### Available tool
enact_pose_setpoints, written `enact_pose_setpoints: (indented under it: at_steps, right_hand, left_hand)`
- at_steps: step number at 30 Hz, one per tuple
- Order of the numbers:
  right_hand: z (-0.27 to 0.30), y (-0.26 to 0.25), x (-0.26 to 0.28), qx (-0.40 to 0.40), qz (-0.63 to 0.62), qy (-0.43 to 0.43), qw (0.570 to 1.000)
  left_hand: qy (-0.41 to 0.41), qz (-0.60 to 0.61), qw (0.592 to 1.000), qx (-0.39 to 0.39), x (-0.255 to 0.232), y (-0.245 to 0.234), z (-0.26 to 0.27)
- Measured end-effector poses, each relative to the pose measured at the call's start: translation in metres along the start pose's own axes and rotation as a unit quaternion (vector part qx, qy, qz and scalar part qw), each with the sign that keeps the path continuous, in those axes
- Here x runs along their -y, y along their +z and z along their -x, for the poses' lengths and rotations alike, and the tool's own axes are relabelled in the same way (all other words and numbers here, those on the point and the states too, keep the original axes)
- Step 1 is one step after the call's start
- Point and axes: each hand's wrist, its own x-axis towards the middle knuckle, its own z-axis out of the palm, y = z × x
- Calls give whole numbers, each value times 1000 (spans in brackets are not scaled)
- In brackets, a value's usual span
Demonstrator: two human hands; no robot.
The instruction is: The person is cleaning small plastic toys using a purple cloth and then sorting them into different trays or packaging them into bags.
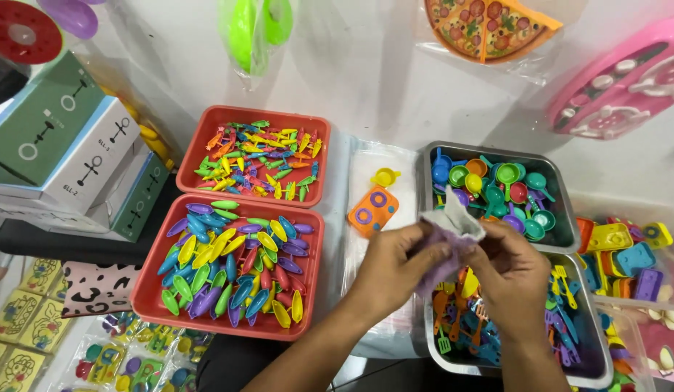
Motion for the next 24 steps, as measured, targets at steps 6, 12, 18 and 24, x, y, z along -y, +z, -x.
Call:
enact_pose_setpoints:
  at_steps: [6,12,18,24]
  right_hand:
    - [-5,-14,2,-6,38,-14,999]
    - [6,-31,-24,-86,-17,-124,988]
    - [0,0,-2,-232,-4,-130,964]
    - [-12,7,10,-76,151,-95,981]
  left_hand:
    - [64,-121,990,21,-19,-1,6]
    - [85,-114,989,36,-31,1,16]
    - [68,-94,993,25,-40,-24,20]
    - [-9,150,980,-127,-8,-73,-4]
